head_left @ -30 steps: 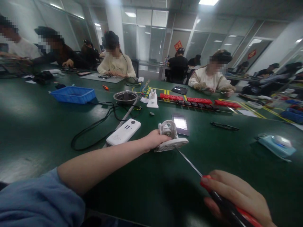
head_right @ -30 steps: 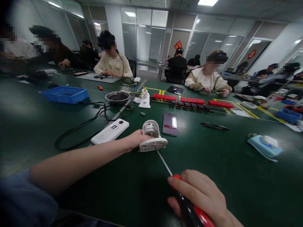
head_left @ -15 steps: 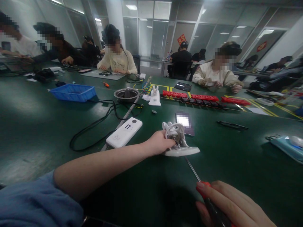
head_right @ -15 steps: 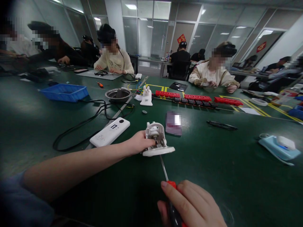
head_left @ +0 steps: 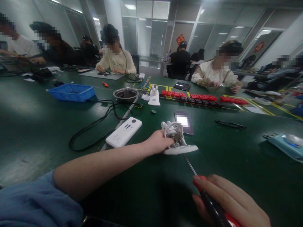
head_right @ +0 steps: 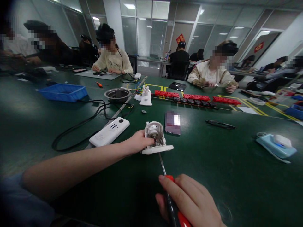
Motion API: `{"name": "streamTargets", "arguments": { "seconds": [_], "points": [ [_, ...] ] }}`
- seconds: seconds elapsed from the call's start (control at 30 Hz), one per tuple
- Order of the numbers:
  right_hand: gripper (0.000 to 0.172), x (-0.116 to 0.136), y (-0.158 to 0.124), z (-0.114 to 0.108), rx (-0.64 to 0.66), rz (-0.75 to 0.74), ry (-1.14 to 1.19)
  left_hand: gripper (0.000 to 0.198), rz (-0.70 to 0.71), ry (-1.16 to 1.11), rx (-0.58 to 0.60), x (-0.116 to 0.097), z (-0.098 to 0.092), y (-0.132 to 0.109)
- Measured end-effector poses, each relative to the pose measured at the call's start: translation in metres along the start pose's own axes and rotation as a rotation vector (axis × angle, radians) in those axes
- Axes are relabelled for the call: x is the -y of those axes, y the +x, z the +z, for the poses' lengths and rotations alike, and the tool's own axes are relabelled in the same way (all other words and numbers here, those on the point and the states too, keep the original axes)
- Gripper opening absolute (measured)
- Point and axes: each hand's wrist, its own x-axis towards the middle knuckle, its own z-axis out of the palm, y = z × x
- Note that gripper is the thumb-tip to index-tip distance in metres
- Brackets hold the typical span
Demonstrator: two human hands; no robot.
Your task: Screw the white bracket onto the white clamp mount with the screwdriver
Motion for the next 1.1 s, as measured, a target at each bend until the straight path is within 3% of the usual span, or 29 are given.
{"name": "streamTargets", "arguments": {
  "seconds": [0.33,0.43,0.5,0.6,0.67,0.8,0.9,1.0,1.1],
  "points": [
    [0.034,0.0,0.002,0.002,0.007,0.008,0.025,0.03,-0.002,-0.008,0.002,0.002,0.0,0.001],
    [0.035,-0.002,0.001,0.008,-0.05,0.03,0.041,0.03,0.01,-0.018,0.033,0.007,-0.002,0.003],
    [0.029,-0.007,-0.001,0.015,-0.108,0.057,0.072,0.031,0.007,-0.041,0.065,0.009,-0.004,0.004],
    [0.007,-0.018,-0.004,0.02,-0.079,0.126,0.127,0.036,-0.015,-0.107,0.13,0.009,-0.007,0.004],
    [0.01,-0.026,-0.005,0.021,-0.068,0.15,0.156,0.041,-0.025,-0.175,0.178,0.009,-0.008,0.003],
    [0.018,-0.037,0.001,0.019,-0.304,0.227,0.189,0.045,-0.023,-0.333,0.236,0.008,-0.007,0.002],
    [0.016,-0.049,0.004,0.021,-0.369,0.384,0.376,0.044,-0.082,-0.377,0.201,0.007,-0.005,0.002],
    [0.021,-0.066,0.004,0.02,-0.273,0.439,0.724,0.048,-0.097,-0.381,0.161,0.003,-0.005,0.001],
    [0.046,-0.078,0.002,0.014,-0.202,0.42,0.995,0.052,-0.087,-0.386,0.14,-0.001,-0.006,0.0]
  ]
}}
